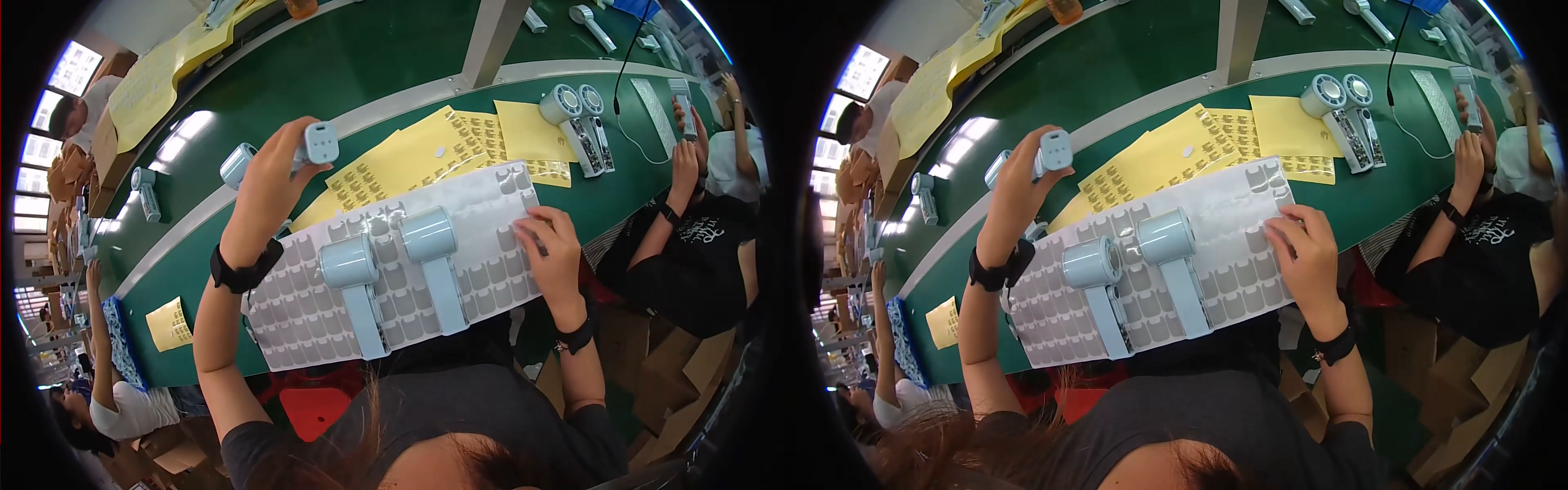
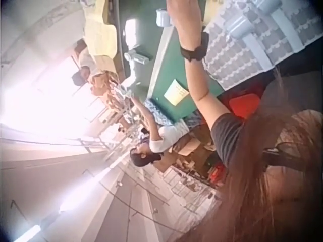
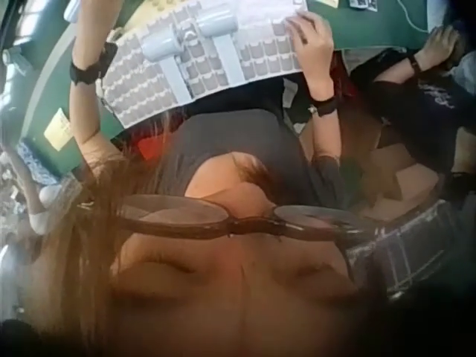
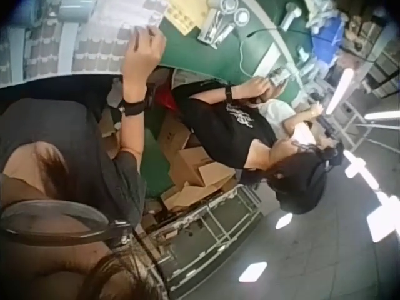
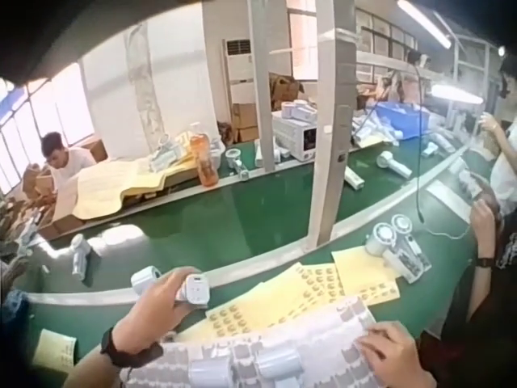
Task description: The person peels stickers from a sheet and applies them to the bottom of handheld fans, repeating the process for several fans. Finally, they peel a different sticker from a yellow sheet and apply it to the fans.
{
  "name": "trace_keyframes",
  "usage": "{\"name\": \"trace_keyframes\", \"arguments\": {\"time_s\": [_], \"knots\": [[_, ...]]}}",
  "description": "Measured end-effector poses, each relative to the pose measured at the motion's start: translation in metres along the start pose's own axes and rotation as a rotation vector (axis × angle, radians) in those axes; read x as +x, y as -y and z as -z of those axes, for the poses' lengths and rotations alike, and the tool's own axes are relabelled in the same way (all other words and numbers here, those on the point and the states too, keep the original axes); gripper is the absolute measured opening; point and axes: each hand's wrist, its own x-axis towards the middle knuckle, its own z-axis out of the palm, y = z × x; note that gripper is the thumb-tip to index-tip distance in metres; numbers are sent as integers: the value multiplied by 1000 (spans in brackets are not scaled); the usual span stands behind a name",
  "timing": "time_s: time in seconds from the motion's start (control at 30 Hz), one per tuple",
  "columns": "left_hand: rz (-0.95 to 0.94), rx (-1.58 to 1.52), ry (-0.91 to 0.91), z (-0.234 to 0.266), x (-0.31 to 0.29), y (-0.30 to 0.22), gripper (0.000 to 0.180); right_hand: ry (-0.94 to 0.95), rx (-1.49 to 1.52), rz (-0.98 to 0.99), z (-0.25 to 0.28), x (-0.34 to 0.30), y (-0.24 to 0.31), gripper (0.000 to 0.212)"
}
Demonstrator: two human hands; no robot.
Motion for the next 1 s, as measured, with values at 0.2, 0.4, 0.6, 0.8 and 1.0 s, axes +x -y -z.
{"name": "trace_keyframes", "arguments": {"time_s": [0.2,0.4,0.6,0.8,1.0], "knots": [[5,-294,-231,-1,-2,-58,50,-24,-23,-41,-9,-8,4,16],[-69,-338,-289,0,-6,-77,51,-80,8,-18,-15,-13,9,14],[-114,-298,-294,-4,-4,-79,53,-64,14,17,-14,-12,12,14],[-189,-270,-304,-14,-7,-87,57,153,905,-289,34,28,64,16],[-240,-226,-287,-15,-8,-101,65,359,1076,-274,48,87,119,29]]}}
